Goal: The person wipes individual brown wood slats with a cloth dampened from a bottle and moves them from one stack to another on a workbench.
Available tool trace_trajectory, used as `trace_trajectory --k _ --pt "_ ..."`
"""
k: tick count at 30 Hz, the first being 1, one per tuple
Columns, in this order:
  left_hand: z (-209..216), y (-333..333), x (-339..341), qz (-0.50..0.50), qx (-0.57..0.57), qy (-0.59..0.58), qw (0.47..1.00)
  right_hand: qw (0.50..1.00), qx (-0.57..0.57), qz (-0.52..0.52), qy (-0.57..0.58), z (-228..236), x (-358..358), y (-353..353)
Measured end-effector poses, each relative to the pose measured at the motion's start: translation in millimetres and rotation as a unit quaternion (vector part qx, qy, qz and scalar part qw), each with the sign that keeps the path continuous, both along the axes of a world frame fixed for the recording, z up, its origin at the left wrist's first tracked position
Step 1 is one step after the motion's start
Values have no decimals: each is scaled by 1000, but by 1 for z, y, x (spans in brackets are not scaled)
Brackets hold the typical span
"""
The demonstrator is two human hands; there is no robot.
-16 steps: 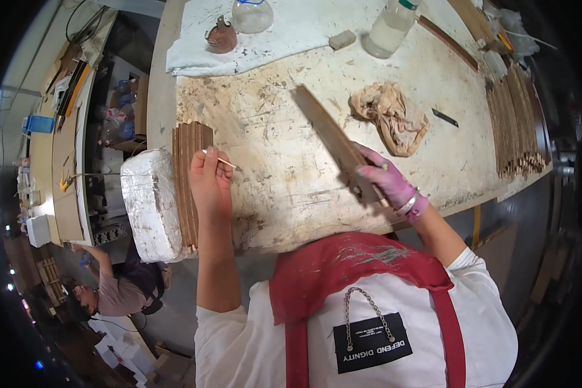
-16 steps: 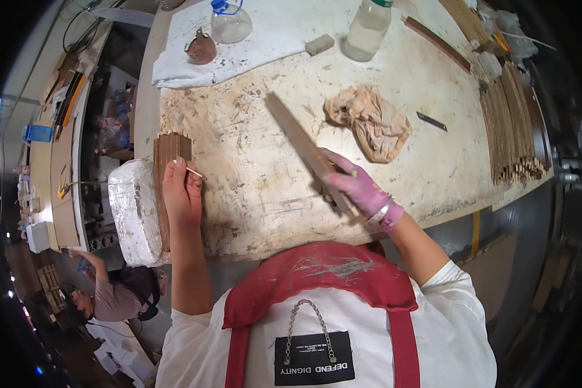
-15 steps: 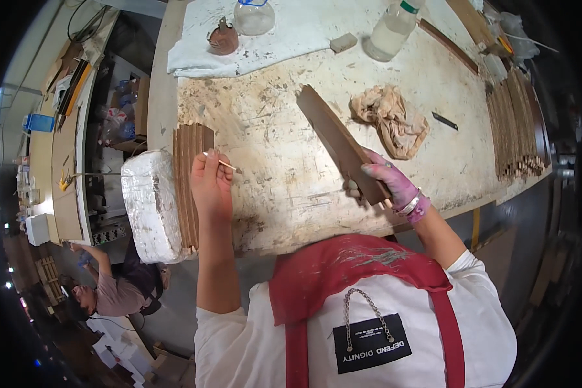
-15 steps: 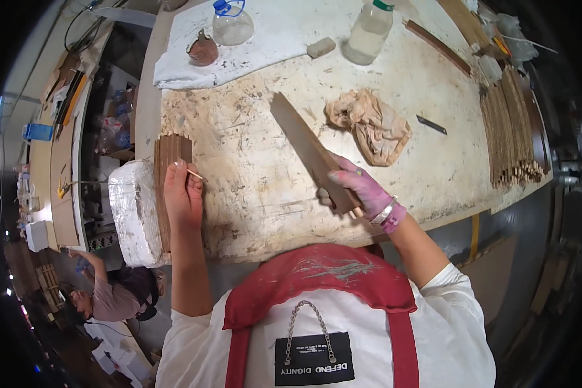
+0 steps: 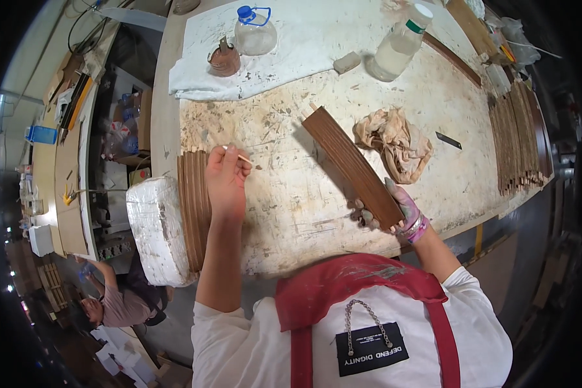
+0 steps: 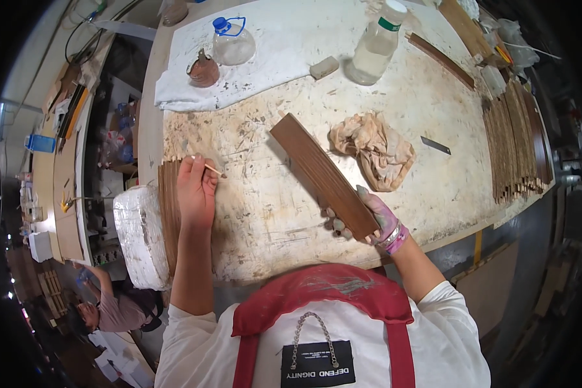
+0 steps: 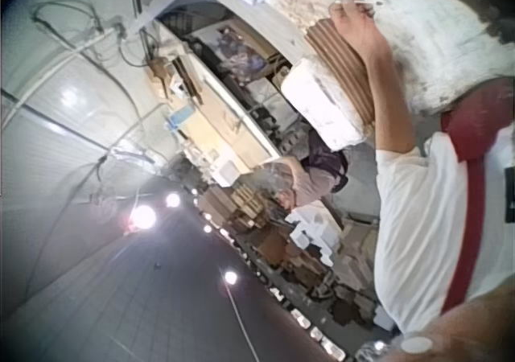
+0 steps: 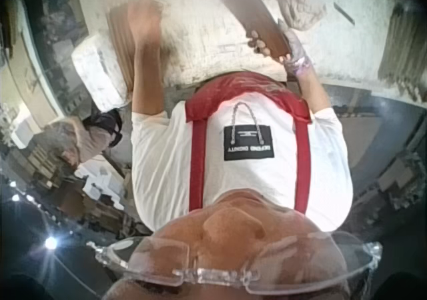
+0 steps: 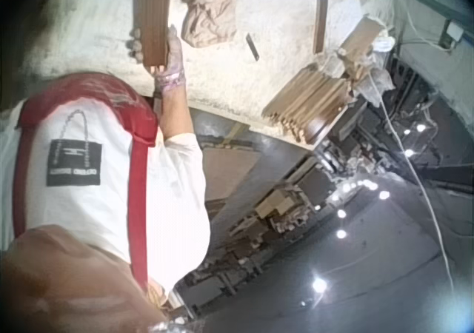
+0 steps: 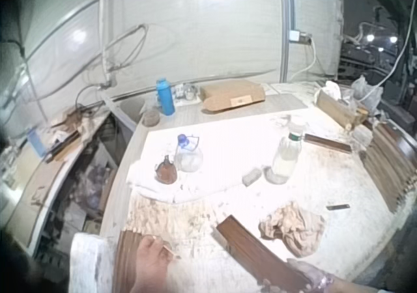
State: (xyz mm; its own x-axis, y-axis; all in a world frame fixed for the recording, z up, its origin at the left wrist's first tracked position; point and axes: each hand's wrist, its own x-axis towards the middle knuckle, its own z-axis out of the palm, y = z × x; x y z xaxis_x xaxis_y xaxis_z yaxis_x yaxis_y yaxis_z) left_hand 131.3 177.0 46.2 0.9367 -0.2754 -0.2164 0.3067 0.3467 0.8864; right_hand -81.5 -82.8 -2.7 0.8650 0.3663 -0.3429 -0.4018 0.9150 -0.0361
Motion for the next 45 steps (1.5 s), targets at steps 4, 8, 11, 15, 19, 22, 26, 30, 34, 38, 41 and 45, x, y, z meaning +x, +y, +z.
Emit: trace_trajectory --k 4,8,11,15,19,22,26,30,34,38,41,45 --pt "15 -31 27 -39 34 -36 998 996 81 13 -23 -3 0 -2" --pt "9 -70 81 -38 101 -89 990 993 118 0 3 -10 -4 -6" --pt "9 -93 114 -52 205 -160 964 992 129 7 -8 -16 -4 -7" --pt "-17 -101 145 -62 290 -262 919 989 145 17 -3 -16 -2 -5" --pt "-11 -104 108 -20 319 -307 896 991 131 -10 -31 -16 -5 -7" --pt "-3 -75 36 -137 265 -117 947 989 122 -23 -78 -4 1 0" --pt "0 -54 -54 -246 142 61 957 988 -150 -25 31 26 21 21" --pt "-15 -58 -102 -148 71 77 983 649 -741 -6 -173 37 32 71" --pt "-23 -29 -91 -136 -109 205 963 478 -807 116 -326 84 29 80" --pt "-29 11 -106 -185 -99 301 930 387 -889 -65 -234 104 50 12" --pt "-26 14 -121 -225 -114 324 912 125 -984 -37 -118 78 67 -44" --pt "-33 14 -120 -232 -94 347 904 182 -973 42 -133 22 66 -74"
